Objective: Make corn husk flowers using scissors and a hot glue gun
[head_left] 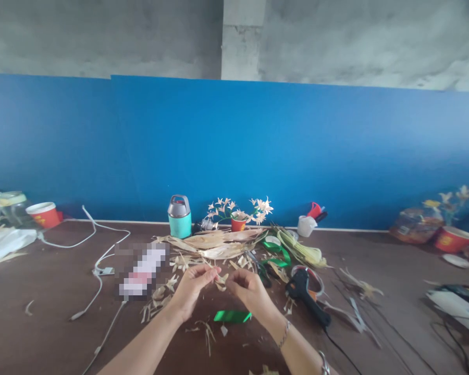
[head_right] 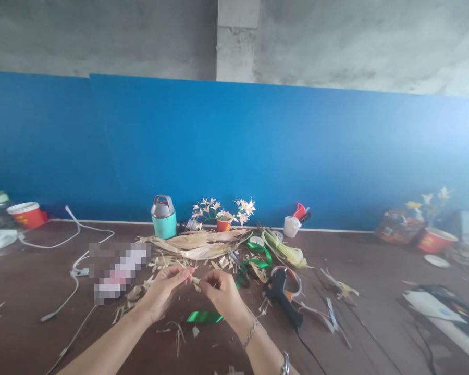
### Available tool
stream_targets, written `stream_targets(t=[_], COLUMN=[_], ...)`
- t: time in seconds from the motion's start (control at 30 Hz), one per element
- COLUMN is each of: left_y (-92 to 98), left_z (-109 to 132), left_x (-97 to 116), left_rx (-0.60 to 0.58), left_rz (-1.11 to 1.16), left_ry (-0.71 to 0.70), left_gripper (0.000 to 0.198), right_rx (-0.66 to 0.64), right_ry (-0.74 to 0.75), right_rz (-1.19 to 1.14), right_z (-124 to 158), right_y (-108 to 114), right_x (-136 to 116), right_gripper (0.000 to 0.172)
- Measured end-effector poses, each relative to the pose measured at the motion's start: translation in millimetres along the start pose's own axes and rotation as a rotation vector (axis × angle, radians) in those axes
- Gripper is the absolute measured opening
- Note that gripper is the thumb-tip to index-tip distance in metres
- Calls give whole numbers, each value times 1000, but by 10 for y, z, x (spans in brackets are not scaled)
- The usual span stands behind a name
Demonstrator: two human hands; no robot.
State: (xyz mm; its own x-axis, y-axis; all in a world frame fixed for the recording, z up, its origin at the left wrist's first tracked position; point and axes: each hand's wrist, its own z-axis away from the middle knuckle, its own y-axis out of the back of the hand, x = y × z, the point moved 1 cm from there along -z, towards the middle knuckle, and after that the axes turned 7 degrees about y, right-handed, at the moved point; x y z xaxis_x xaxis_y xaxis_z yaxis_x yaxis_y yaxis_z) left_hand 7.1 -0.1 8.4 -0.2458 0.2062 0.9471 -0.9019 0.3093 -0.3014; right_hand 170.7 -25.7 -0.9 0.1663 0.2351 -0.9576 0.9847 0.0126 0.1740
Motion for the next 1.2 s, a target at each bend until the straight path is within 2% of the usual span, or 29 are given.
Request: stream_targets(t=[0.13,0.23,0.37,0.47,0.57,0.63,0.73,0.8,0.93,1.07,1.2], left_y=[10,0,-29,-60,-96,-120,-151,-159,-150,-151,-152], left_z=[-14,-19,-15,-11,0,12,24,25,34,61,67], left_x=[-9,-16,-12,-25,-48,-55,-49,-43,-27,22,46], left_rx=[21,41,44,5,-43,-77,-152,-141,-11,-34,-50], left_rz=[79,111,63,-81,-275,-390,-516,-556,-501,-393,-389], left_ry=[-1,11,70,113,149,157,97,58,104,66,-7], left_gripper=[28,32,36,37,28,21,12,11,11,5,8], right_rx=[-32,3,93,110,44,-52,-185,-202,-114,-34,12], right_ry=[17,69,227,376,483,529,571,552,483,366,227], right_rz=[69,179,266,238,255,319,433,511,569,412,239], right_z=[20,37,70,108,155,181,196,186,145,111,84], right_y=[-26,-39,-17,9,8,-8,-35,-38,-15,1,1], right_x=[-3,-19,-105,-217,-324,-369,-377,-347,-270,-218,-178], right_gripper=[11,7,5,7,9,11,15,17,15,9,8])
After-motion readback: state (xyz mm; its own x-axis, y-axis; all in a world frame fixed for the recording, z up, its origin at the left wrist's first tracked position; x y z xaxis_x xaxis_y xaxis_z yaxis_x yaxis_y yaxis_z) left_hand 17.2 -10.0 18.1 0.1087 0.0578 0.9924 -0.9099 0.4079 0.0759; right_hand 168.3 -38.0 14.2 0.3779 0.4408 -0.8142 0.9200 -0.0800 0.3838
